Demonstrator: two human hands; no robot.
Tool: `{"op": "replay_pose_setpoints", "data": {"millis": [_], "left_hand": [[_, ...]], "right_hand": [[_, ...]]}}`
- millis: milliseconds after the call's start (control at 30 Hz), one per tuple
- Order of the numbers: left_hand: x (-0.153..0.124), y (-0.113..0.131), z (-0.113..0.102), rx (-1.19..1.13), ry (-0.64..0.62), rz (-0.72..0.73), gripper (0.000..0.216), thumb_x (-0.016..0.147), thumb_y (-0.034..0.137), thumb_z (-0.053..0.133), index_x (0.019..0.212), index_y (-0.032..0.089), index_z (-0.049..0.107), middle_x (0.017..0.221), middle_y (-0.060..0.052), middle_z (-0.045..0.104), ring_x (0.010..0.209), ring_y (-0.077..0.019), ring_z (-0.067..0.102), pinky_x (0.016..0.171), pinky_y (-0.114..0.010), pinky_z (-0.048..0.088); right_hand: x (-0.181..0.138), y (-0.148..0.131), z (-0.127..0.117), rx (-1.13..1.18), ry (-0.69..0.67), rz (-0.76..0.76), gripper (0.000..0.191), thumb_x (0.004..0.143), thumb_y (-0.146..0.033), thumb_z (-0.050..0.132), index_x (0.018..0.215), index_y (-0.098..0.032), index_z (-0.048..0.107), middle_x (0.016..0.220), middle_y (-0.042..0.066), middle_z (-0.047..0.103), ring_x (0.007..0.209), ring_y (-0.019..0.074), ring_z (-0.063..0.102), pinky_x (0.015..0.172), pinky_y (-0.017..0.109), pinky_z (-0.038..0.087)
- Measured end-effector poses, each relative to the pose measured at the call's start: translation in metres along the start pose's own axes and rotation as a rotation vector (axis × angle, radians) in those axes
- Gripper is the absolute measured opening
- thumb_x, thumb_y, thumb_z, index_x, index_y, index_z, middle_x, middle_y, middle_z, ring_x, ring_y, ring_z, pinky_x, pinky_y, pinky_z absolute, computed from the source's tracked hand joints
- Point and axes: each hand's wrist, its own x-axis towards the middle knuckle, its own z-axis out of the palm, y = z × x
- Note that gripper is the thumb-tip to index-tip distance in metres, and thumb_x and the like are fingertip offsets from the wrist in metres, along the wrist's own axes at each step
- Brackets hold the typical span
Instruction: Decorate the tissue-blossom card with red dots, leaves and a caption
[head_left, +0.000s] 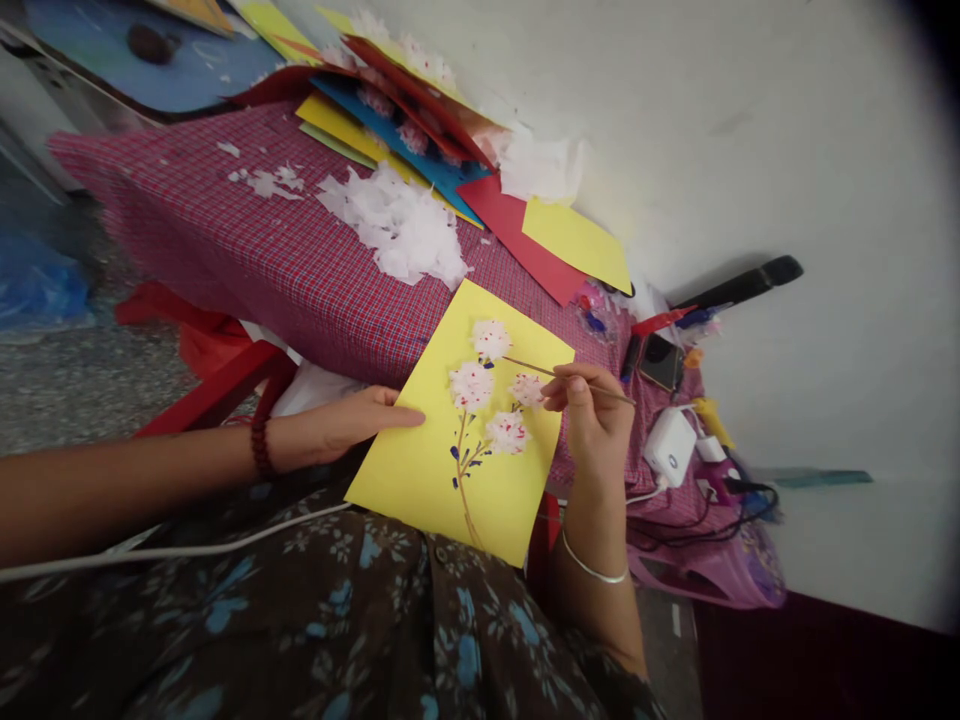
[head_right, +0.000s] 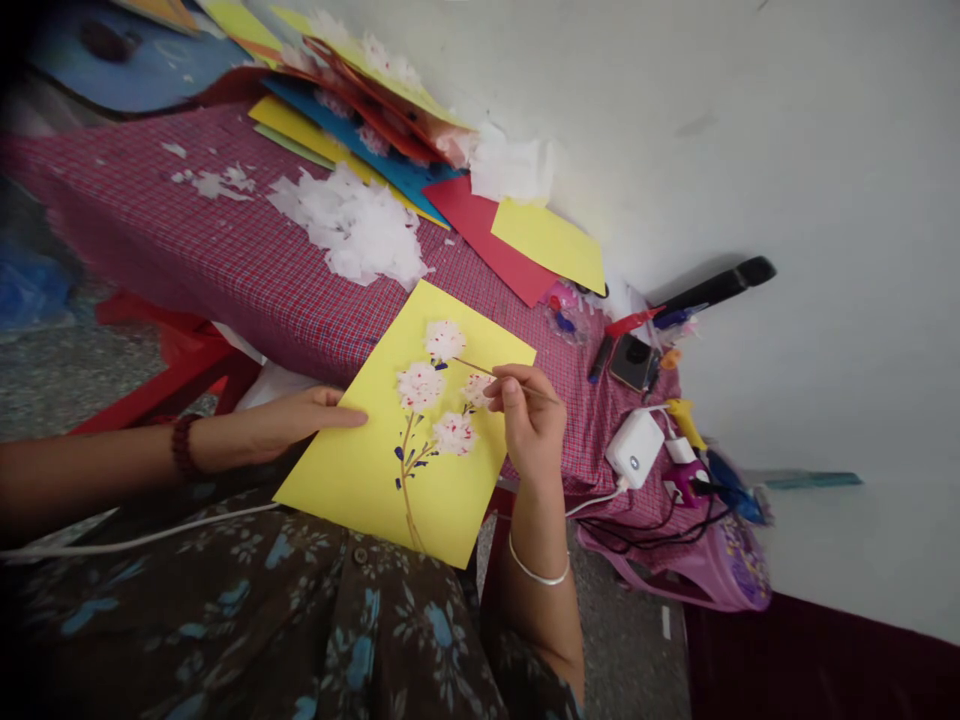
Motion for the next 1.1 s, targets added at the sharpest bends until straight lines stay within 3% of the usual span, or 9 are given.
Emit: {"op": "replay_pose_setpoints", "data": {"millis": [333, 733, 967, 1100], "left_hand": [[-0.001, 0.001, 0.001, 0.012, -0.006, -0.006, 0.030, 0.071, 0.032, 0.082, 0.093, 0.013, 0.078, 0.090, -0.011, 0.080, 0.075, -0.0210, 0.076, 0.076, -0.028, 0.060], [-0.002, 0.002, 0.001, 0.020, -0.031, 0.005, 0.030, 0.070, 0.033, 0.083, 0.092, 0.013, 0.079, 0.090, -0.011, 0.080, 0.074, -0.0206, 0.075, 0.076, -0.028, 0.059], [0.001, 0.000, -0.002, 0.026, -0.031, 0.015, 0.031, 0.070, 0.033, 0.083, 0.093, 0.014, 0.079, 0.091, -0.011, 0.080, 0.075, -0.0213, 0.075, 0.078, -0.029, 0.059], [0.001, -0.001, -0.004, 0.024, -0.040, 0.016, 0.030, 0.071, 0.033, 0.083, 0.094, 0.014, 0.079, 0.091, -0.011, 0.080, 0.075, -0.0217, 0.076, 0.079, -0.030, 0.060]], "right_hand": [[-0.004, -0.004, 0.006, 0.055, -0.036, -0.034, 0.015, 0.095, -0.033, 0.060, 0.093, -0.022, 0.070, 0.068, -0.001, 0.068, 0.056, 0.0098, 0.063, 0.053, 0.023, 0.052], [-0.008, -0.008, 0.007, -0.030, -0.182, -0.014, 0.019, 0.095, -0.034, 0.059, 0.093, -0.021, 0.072, 0.069, 0.001, 0.067, 0.059, 0.0111, 0.061, 0.056, 0.026, 0.050], [-0.010, -0.015, 0.004, 0.084, -0.096, -0.034, 0.013, 0.095, -0.030, 0.061, 0.095, -0.023, 0.072, 0.069, -0.001, 0.068, 0.061, 0.0107, 0.062, 0.057, 0.025, 0.050], [-0.010, -0.011, 0.006, 0.050, -0.163, -0.025, 0.015, 0.095, -0.031, 0.059, 0.095, -0.023, 0.071, 0.069, -0.001, 0.067, 0.061, 0.0110, 0.062, 0.058, 0.025, 0.050]]}}
